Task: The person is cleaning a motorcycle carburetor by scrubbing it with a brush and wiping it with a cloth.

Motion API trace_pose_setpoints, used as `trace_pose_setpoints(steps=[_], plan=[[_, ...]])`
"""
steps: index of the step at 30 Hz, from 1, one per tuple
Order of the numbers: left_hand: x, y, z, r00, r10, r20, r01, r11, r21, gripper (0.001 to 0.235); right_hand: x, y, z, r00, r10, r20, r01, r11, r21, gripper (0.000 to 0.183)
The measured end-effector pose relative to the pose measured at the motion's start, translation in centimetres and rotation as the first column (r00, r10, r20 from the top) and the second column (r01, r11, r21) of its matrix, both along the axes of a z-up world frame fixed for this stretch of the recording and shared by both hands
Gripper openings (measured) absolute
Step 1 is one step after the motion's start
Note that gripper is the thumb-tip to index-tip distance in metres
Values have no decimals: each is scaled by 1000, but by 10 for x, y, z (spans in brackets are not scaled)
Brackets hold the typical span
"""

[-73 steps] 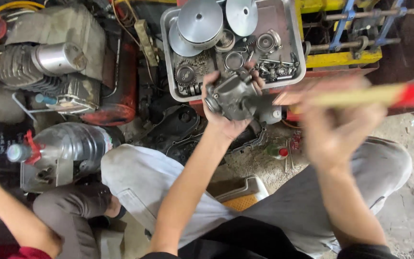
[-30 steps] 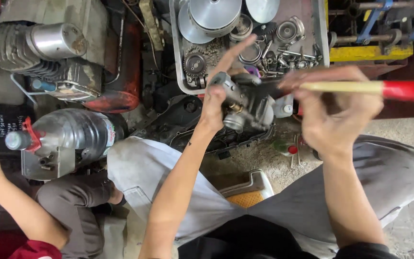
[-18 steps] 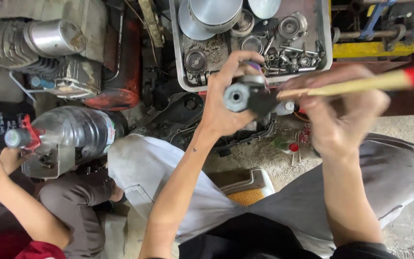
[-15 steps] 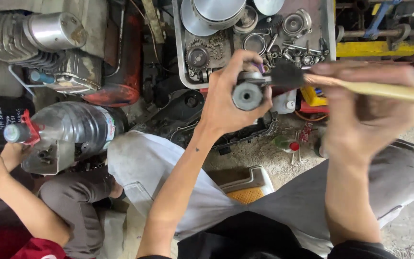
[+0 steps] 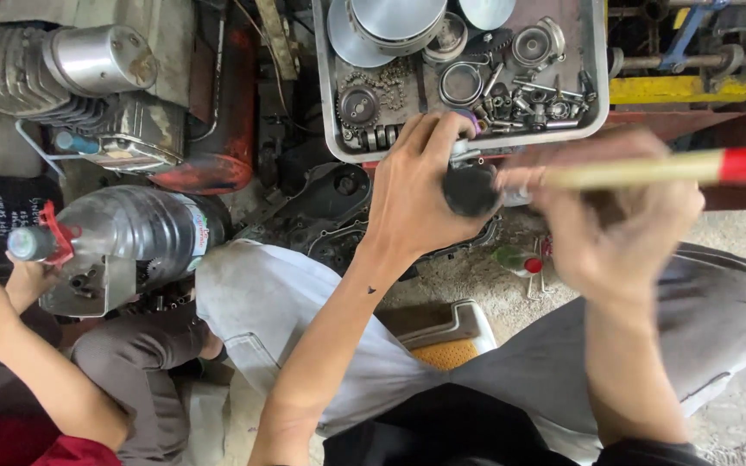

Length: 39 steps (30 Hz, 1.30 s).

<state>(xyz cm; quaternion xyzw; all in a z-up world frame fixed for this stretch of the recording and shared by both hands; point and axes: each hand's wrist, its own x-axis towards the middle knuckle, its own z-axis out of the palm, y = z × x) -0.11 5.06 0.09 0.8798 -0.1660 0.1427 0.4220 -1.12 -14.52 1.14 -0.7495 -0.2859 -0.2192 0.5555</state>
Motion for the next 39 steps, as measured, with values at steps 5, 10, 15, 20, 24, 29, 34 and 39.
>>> trace_pose_setpoints(steps=[5,10,15,20,24,29,34,39], plan=[[2,5,-2,998,-10,65,8,1000,29,53,-2,5,7,991,-130,31,121,972,203,15],[4,10,-43,978,-133,163,147,986,-77,104,4,-7,5,980,184,-71,-178,981,80,17],[0,12,-30,904,-101,415,120,993,-20,84,-14,-8,11,975,10,-223,97,881,463,23],[-2,17,-42,937,-171,306,195,980,-49,72,0,3,16,985,172,-4,-169,968,185,12],[-2,16,-24,936,-128,328,168,981,-94,70,6,-3,10,986,-30,166,3,987,162,15],[2,14,-44,889,-190,416,252,963,-98,82,1,-3,5,976,194,-95,-157,939,308,17],[1,21,-34,906,-286,311,372,890,-265,75,2,3,7,974,-101,203,87,993,78,13],[0,13,-31,887,-256,385,375,885,-274,76,4,-3,1,989,144,26,-147,982,120,22]])
